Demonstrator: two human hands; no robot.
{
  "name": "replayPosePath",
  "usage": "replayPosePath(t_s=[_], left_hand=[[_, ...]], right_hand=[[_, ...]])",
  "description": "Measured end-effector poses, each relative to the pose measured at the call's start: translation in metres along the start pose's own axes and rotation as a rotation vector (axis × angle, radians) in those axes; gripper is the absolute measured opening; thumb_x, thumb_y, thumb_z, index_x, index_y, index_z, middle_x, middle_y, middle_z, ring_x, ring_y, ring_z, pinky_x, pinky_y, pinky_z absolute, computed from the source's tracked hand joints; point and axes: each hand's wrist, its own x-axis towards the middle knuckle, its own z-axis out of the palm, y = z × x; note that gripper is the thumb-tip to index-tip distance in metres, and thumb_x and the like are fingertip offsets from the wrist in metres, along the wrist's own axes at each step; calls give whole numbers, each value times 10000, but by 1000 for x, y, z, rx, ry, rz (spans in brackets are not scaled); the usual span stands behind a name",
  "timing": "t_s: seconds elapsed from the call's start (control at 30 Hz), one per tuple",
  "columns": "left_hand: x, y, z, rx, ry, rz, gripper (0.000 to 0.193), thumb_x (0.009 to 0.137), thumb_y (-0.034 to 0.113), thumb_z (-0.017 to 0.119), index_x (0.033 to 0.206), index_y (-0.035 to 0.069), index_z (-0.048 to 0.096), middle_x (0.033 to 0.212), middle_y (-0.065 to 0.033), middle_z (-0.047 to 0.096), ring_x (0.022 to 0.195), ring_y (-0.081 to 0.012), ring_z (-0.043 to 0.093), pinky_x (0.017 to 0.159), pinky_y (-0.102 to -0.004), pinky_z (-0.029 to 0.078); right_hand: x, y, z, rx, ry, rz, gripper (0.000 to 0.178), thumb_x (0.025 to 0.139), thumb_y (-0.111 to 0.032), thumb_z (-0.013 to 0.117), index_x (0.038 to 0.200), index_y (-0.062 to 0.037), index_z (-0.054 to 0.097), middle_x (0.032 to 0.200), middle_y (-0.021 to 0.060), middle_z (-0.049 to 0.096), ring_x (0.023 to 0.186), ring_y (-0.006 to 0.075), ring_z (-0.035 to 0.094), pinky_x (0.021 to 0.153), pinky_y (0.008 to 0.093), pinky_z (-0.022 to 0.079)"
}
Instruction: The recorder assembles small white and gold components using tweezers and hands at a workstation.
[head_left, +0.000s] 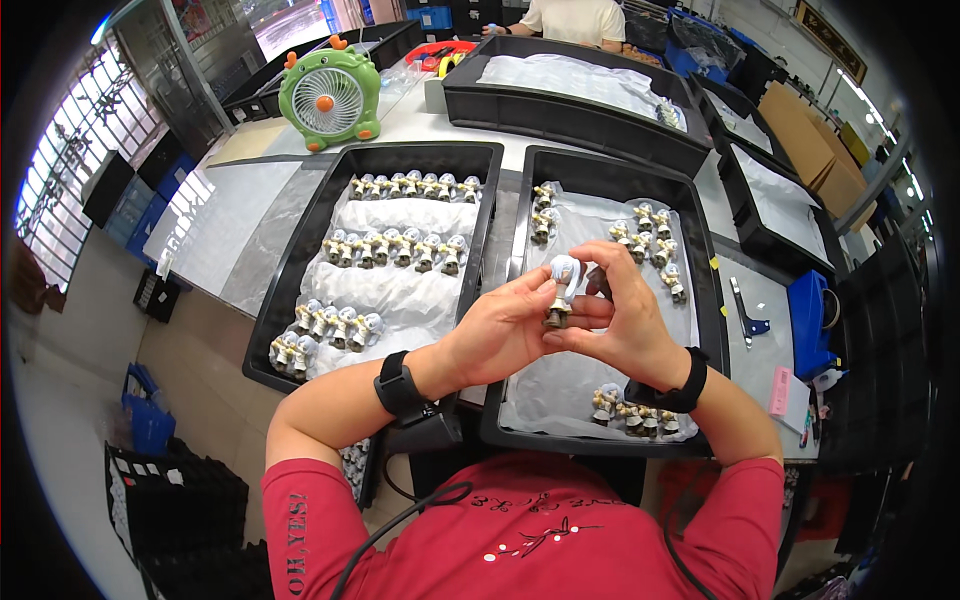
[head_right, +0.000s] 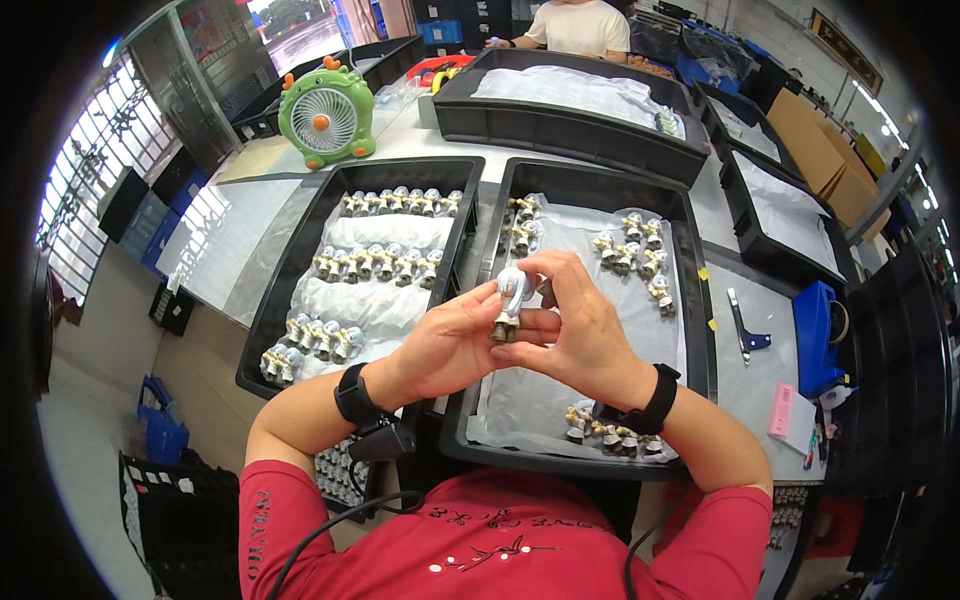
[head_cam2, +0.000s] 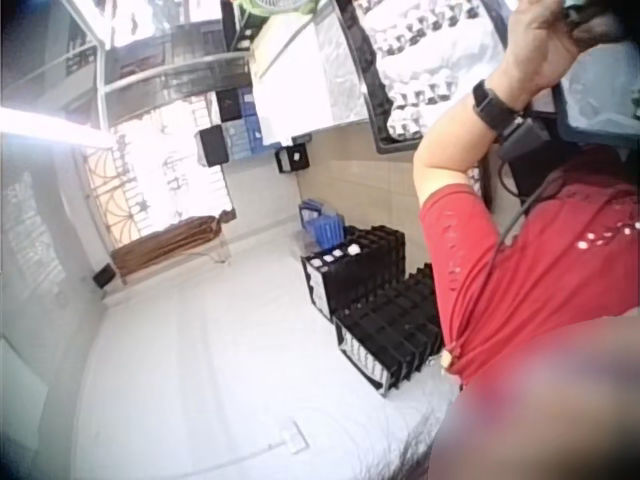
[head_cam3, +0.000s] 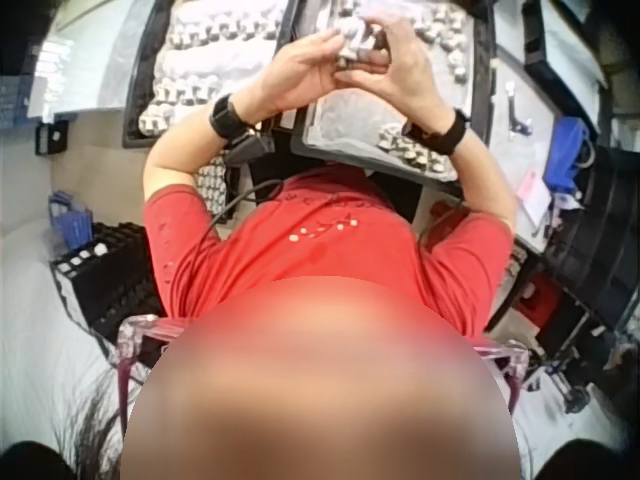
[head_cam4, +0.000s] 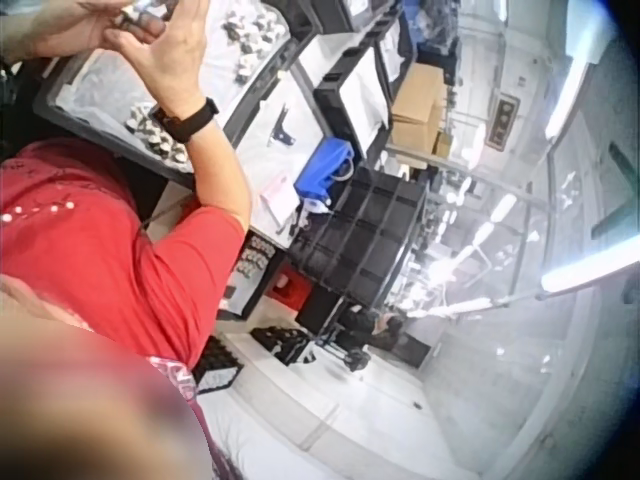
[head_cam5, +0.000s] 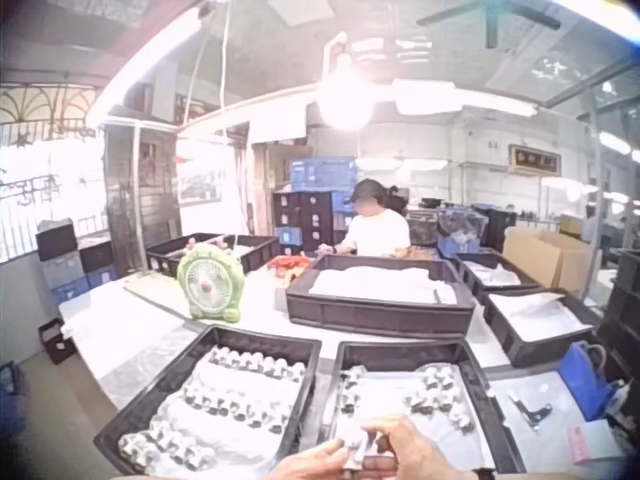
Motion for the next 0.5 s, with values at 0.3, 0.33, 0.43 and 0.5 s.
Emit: replayPosePath(t_s=[0.3, 0.33, 0.43, 0.5], left_hand=[[5, -9, -19, 109, 148, -11, 440, 999, 296, 395, 1332, 10, 387, 1255, -130, 514, 1111, -226, 551, 928, -385, 458], [6, -8, -19, 113, 151, -18, 440, 999, 296, 395, 1332, 10, 387, 1255, -130, 514, 1111, -226, 551, 928, -385, 458], [6, -5, -16, 65, 84, -46, 409, 996, 272, 420, 1319, 22, 403, 1219, -118, 545, 1093, -220, 574, 850, -341, 493], [4, -2, -14, 103, 89, -41, 434, 982, 269, 460, 1339, 34, 386, 1216, -114, 543, 1081, -223, 584, 832, -340, 505]], right_hand=[[-5, 8, 0, 20, -3, -39, 635, 610, -134, 817, 1156, -31, 510, 1056, 109, 518, 823, 196, 592, 699, 298, 526], [-7, 8, 0, 45, -3, -22, 636, 605, -144, 825, 1148, -28, 517, 1049, 110, 522, 826, 203, 598, 700, 298, 527], [-10, 11, 0, 73, 4, -19, 641, 596, -162, 839, 1139, -27, 526, 1038, 110, 529, 834, 214, 606, 710, 302, 524], [-9, 13, 1, 84, 3, -40, 646, 593, -169, 846, 1139, -30, 530, 1035, 111, 532, 840, 218, 608, 721, 305, 521]])
